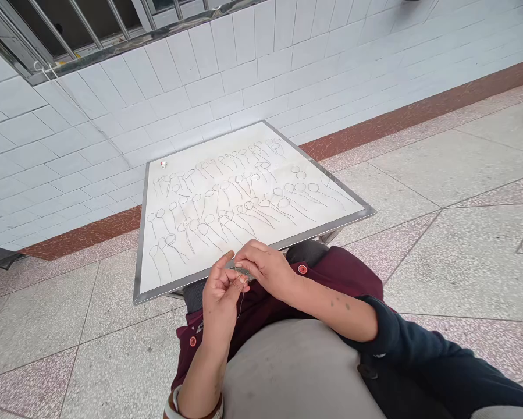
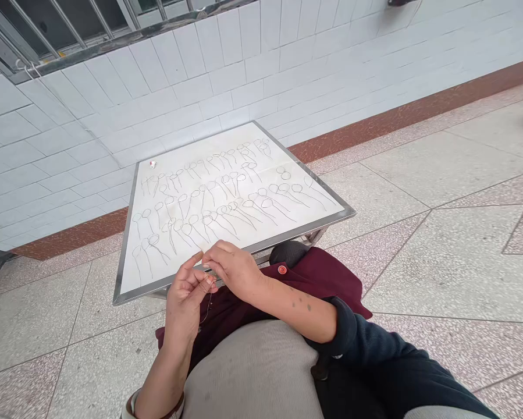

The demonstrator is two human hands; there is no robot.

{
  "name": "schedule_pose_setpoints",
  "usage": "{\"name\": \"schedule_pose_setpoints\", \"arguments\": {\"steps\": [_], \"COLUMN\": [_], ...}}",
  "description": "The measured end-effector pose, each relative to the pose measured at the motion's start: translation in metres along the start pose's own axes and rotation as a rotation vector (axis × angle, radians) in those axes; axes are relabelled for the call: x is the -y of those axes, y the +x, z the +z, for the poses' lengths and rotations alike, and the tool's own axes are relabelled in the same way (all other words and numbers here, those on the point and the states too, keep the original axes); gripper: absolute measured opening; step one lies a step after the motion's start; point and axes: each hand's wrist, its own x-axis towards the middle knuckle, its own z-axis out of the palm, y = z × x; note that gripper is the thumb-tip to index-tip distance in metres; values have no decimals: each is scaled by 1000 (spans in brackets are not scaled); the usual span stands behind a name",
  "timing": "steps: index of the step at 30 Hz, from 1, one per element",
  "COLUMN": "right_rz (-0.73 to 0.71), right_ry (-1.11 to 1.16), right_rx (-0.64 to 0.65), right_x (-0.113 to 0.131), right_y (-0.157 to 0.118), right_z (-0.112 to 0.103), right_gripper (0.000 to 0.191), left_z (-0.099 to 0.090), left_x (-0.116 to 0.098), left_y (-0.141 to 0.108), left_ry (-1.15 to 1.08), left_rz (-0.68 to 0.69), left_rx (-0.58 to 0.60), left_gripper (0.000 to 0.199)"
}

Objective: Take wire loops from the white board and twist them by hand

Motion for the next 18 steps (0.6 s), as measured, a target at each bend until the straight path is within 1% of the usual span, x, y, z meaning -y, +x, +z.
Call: {"name": "schedule_pose_setpoints", "arguments": {"steps": [3, 6, 9, 12, 14, 18], "right_rz": [-5, -42, -132, -196, -177, -83], "right_ry": [21, 70, 74, 51, 59, 84], "right_rx": [-7, -13, 7, 14, 8, -3], "right_x": [1, -2, -7, -7, -4, 3], "right_y": [2, 4, 5, 6, 6, 3], "right_z": [-1, -4, -7, -8, -8, -6], "right_gripper": [11, 14, 16, 8, 8, 13], "left_z": [-1, -2, -2, -1, -1, 1], "left_x": [1, 2, 1, -1, -2, -5], "left_y": [-1, -1, -2, -3, -4, -6], "left_ry": [3, 29, 70, 90, 99, 89], "left_rz": [10, 35, 50, 58, 61, 80], "left_rx": [-21, -30, -29, -21, -10, -5], "left_gripper": [51, 50, 50, 51, 50, 49]}}
